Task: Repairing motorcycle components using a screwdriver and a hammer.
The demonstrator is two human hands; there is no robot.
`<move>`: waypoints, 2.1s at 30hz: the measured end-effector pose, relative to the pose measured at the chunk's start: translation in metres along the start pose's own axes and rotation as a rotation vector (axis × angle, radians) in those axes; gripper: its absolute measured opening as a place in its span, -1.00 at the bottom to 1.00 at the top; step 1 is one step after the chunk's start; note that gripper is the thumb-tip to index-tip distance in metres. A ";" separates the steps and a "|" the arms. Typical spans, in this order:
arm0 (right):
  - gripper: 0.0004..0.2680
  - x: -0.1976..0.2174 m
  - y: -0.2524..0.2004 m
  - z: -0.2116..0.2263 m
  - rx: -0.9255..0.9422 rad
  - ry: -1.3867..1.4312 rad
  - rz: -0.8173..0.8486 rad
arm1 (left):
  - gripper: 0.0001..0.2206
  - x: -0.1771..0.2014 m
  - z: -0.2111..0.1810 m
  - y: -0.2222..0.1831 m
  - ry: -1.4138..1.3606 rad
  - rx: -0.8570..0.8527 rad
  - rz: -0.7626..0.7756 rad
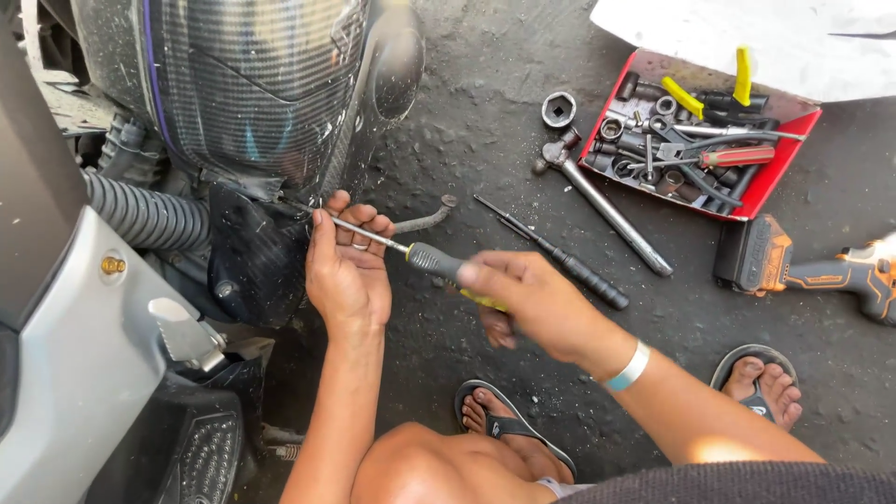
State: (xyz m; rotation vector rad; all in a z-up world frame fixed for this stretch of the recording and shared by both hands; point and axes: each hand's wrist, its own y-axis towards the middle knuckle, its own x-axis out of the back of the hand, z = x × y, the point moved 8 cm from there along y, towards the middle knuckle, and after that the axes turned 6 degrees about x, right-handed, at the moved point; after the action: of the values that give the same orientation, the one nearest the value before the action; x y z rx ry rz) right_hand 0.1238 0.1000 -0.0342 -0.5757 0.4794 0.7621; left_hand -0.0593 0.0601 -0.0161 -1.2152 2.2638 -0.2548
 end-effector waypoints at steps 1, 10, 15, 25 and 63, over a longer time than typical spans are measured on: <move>-0.76 0.000 -0.002 0.004 -0.003 0.003 -0.002 | -0.74 -0.002 0.000 0.000 0.003 0.004 -0.002; -0.56 0.016 0.000 0.024 0.202 0.040 -0.225 | -0.80 0.010 -0.001 0.002 -0.011 0.075 -0.163; -0.82 0.002 -0.012 0.058 0.425 -0.581 -0.165 | -0.80 0.011 -0.001 0.000 -0.023 0.075 -0.171; -0.79 -0.002 -0.016 0.059 0.630 -0.448 -0.166 | -0.77 -0.003 -0.003 -0.002 -0.057 0.041 -0.064; -0.58 0.000 -0.026 0.082 0.980 -0.562 -0.168 | -0.73 0.016 0.000 -0.001 0.129 0.037 -0.111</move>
State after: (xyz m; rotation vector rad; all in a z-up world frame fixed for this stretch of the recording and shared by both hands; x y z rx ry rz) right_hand 0.1595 0.1377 0.0349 0.5034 0.2242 0.4168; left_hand -0.0660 0.0464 -0.0223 -1.3413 2.2921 -0.4260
